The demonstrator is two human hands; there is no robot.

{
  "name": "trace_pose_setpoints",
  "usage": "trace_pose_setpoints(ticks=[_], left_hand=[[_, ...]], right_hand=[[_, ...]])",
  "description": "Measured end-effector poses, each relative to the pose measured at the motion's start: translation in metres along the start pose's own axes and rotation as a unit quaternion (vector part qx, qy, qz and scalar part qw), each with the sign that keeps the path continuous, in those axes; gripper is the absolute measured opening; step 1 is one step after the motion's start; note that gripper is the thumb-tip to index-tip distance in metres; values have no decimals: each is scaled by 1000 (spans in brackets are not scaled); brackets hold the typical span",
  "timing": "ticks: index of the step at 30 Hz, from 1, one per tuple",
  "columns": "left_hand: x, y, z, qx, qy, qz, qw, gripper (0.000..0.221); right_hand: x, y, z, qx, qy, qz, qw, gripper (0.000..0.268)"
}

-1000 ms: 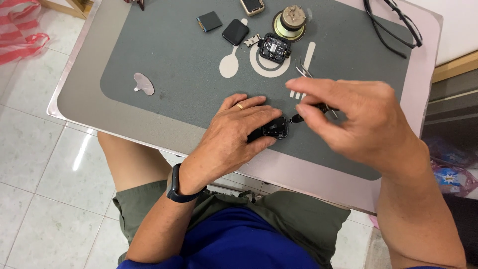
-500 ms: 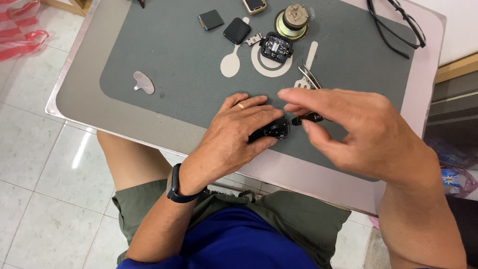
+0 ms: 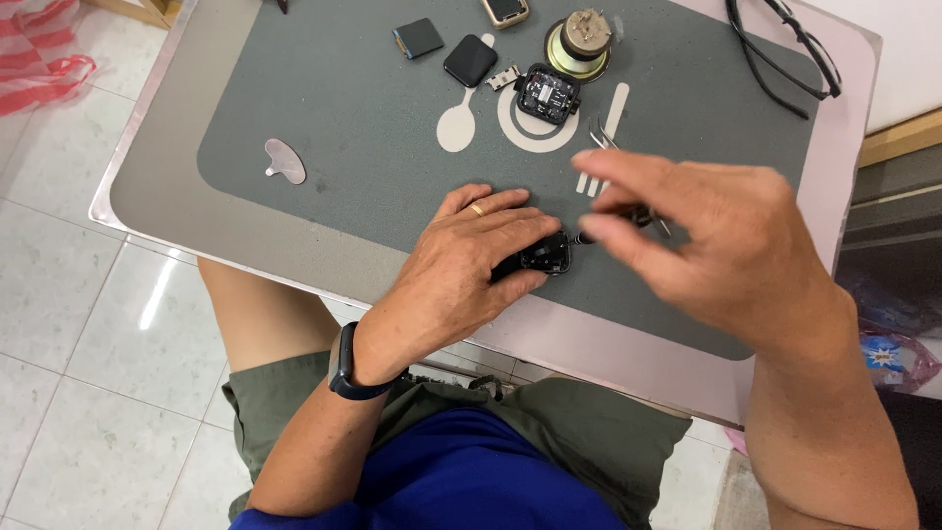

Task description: Repairing or disassembling a smartwatch using precision tools like a screwdriver and tweezers on a dedicated repair mat.

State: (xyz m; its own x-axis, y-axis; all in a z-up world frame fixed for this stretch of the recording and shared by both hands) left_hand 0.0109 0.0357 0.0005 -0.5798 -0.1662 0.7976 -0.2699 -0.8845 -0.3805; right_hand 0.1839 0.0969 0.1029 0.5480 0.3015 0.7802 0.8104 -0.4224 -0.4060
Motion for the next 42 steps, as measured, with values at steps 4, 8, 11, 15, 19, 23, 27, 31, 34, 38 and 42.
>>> trace_pose_setpoints(ticks=[4,8,11,15,19,23,27,31,34,38,42], left_hand=[[4,-2,3,-4,-6,-1,1000,44],[3,-1,1,-3,-5,3,1000,44],[1,0,1,-5,-8,3,1000,47],[1,0,2,-2,-16,5,1000,52],[2,0,2,-2,-13,-1,1000,55],[2,-1,2,3,-6,-8,1000,54],[5,-1,4,2,-3,-8,1000,51],[3,-1,3,1,-5,-5,1000,53],[5,-1,3,1,-6,2,1000,51],[5,-1,4,2,-4,-2,1000,48],[4,-1,3,3,-3,-1,1000,48]], right_hand=[[5,-3,-6,-35,-61,-18,997,42],[2,0,-3,-10,-36,-34,999,40],[0,4,2,9,1,-2,1000,31],[1,0,-7,6,-54,-26,998,42],[0,0,-5,8,-63,-30,998,41],[3,0,-5,-8,-41,-11,999,36],[3,-3,-14,-1,-76,-47,996,46],[-2,3,-2,18,-8,8,1000,31],[1,0,-3,16,14,26,999,28],[0,-3,-9,9,-24,-8,1000,40],[-2,1,0,36,24,30,999,27]])
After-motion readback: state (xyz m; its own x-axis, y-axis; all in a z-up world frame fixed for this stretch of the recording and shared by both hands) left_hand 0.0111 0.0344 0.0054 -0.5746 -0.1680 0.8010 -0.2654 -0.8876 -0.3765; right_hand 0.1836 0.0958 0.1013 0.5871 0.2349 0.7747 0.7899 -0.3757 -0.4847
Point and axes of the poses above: each hand's wrist, its own y-axis away from the middle knuckle, its own x-axis out of the back of the hand, z = x × y, the point moved 4 cm from there along -y, towards the middle knuckle, and after that the axes turned 15 degrees about -y, right-handed, at the moved point
